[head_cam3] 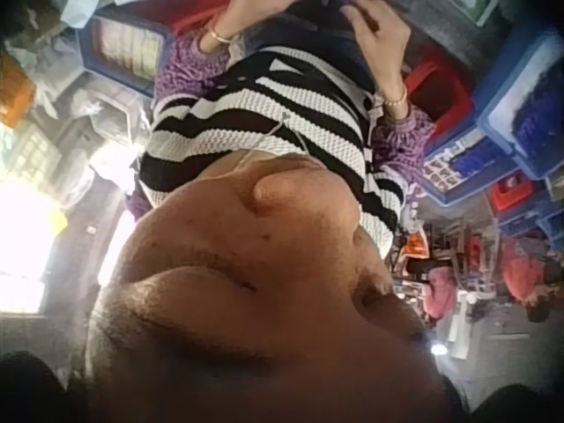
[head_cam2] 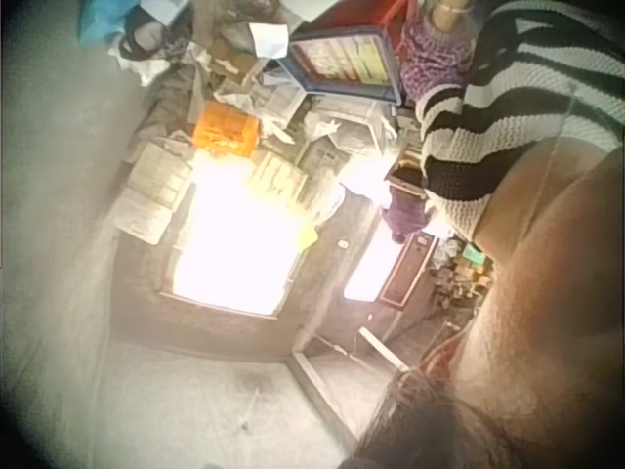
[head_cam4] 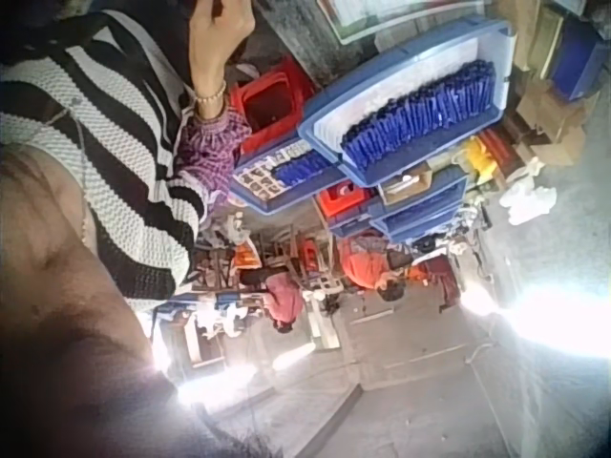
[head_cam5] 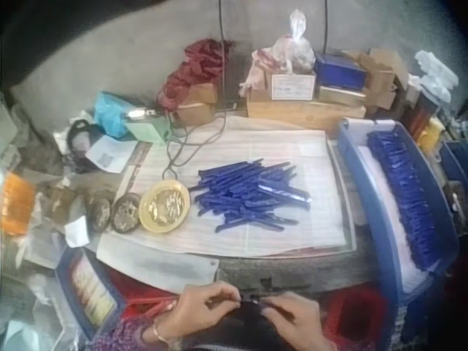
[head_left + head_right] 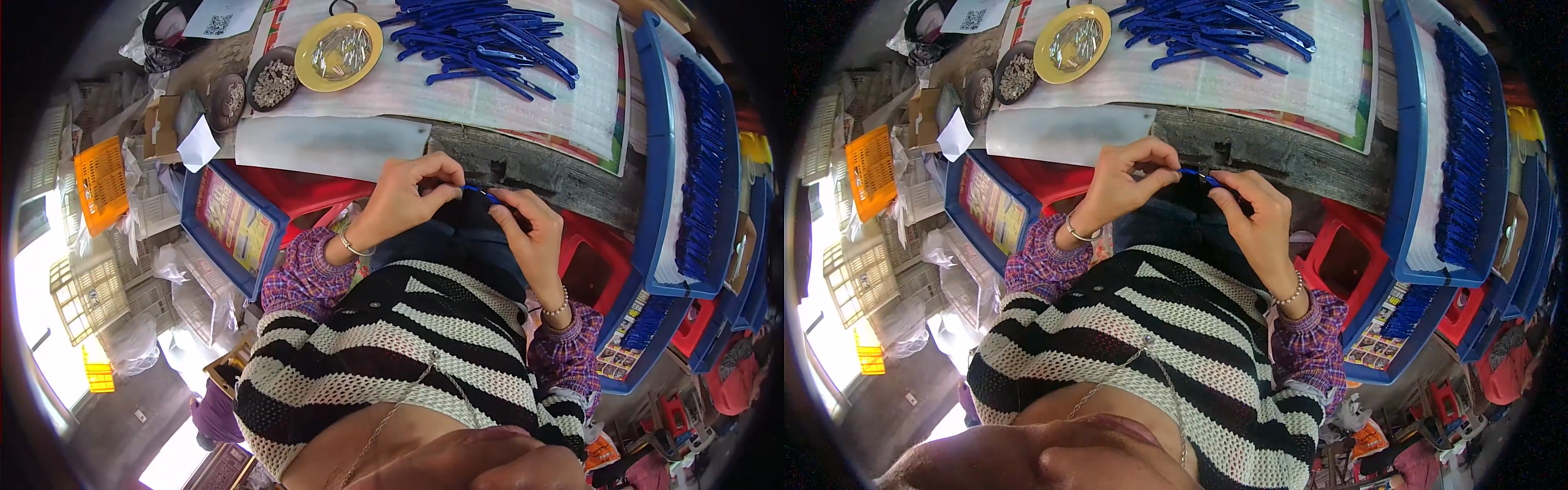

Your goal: Assembling blue plastic tubes with small components at a manual workstation.

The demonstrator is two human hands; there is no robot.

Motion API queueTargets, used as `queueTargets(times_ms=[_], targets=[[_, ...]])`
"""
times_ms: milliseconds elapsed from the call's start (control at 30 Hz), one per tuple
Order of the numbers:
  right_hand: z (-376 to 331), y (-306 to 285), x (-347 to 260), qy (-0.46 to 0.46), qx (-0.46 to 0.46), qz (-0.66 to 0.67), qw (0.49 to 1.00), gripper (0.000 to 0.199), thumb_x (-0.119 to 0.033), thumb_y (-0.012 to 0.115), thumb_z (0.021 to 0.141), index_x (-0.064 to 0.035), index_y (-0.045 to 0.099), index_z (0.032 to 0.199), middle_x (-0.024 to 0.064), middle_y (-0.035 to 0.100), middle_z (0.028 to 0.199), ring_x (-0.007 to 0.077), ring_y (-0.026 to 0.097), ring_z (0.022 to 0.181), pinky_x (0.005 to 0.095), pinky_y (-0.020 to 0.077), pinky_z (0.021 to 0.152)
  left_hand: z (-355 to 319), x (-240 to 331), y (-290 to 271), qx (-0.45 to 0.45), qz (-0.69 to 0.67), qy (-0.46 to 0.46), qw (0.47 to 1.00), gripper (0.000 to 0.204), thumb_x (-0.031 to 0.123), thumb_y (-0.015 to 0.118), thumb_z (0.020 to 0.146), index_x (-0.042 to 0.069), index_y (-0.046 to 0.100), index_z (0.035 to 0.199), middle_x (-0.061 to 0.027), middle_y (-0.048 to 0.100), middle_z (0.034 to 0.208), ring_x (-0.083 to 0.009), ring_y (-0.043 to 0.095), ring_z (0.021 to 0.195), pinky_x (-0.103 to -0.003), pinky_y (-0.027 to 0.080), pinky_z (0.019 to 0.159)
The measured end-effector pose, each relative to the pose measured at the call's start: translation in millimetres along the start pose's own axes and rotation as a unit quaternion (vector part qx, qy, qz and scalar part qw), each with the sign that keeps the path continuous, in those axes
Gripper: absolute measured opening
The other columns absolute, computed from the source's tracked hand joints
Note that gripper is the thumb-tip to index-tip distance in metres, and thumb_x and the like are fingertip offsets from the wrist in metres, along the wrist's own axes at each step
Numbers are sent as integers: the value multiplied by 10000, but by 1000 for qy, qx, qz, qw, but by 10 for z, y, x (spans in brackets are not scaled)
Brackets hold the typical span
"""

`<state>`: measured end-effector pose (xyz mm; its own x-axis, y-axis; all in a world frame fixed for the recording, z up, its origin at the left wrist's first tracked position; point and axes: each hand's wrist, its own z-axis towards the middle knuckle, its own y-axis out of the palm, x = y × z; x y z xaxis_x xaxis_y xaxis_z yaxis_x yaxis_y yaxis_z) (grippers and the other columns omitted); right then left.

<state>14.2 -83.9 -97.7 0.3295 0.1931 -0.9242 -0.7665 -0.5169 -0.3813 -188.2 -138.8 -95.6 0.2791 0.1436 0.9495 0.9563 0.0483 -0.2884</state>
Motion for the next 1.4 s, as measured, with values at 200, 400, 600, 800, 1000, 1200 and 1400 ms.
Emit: queueTargets(times_ms=[200, 400, 600, 800, 1000, 1200, 1400], targets=[[-3, 14, 23, -1, 5, -6, 1000, 189, -25, 653, 778, 9, 653, 965, 84, 631, 804, 140, 596, 717, 233, 448, 656, -13, 11, 2, -4, -1, 6, 1000, 114, -19, 661, 747, 6, 615, 849, -26, 644, 764, -90, 630, 730, -213, 494, 656], [-14, 12, 37, -11, 10, -10, 1000, 188, -24, 658, 774, 7, 655, 959, 89, 634, 807, 146, 599, 711, 232, 447, 648, -11, 14, -4, -5, 10, 8, 1000, 109, -19, 660, 745, 3, 615, 842, -27, 642, 764, -85, 622, 715, -207, 488, 650], [-17, 11, 14, -2, 5, -17, 1000, 188, -20, 660, 768, 4, 657, 954, 89, 635, 799, 145, 597, 698, 238, 450, 634, -14, 2, 9, -2, 20, 11, 1000, 101, -16, 661, 745, 2, 616, 834, -22, 638, 751, -78, 614, 697, -203, 485, 639], [-11, 31, 34, -16, 19, -29, 999, 178, -15, 657, 765, 2, 659, 942, 89, 624, 775, 142, 588, 670, 235, 442, 608, -21, 22, 14, 1, 33, 25, 999, 87, -16, 659, 745, 3, 617, 818, -19, 632, 733, -66, 594, 668, -200, 475, 612], [-15, 27, 20, -14, 10, -36, 999, 183, -13, 661, 757, 2, 660, 940, 89, 627, 778, 152, 593, 666, 234, 443, 607, -23, 35, 21, 2, 39, 19, 999, 77, -15, 657, 744, 2, 619, 809, -27, 631, 731, -69, 585, 652, -201, 468, 600], [-22, 32, 36, -10, 8, -41, 999, 186, -11, 660, 757, 3, 659, 942, 95, 627, 779, 156, 602, 676, 238, 447, 615, -21, 26, 22, 4, 35, 14, 999, 81, -10, 657, 743, 1, 622, 815, -26, 632, 733, -71, 585, 658, -203, 467, 608], [-10, 40, 48, -24, 21, -44, 999, 187, -7, 658, 755, 3, 663, 942, 98, 626, 769, 153, 594, 665, 237, 445, 612, -36, -12, 15, -31, -108, 16, 994, 74, -78, 632, 745, -14, 603, 769, -78, 638, 745, -124, 621, 706, -230, 498, 642]])
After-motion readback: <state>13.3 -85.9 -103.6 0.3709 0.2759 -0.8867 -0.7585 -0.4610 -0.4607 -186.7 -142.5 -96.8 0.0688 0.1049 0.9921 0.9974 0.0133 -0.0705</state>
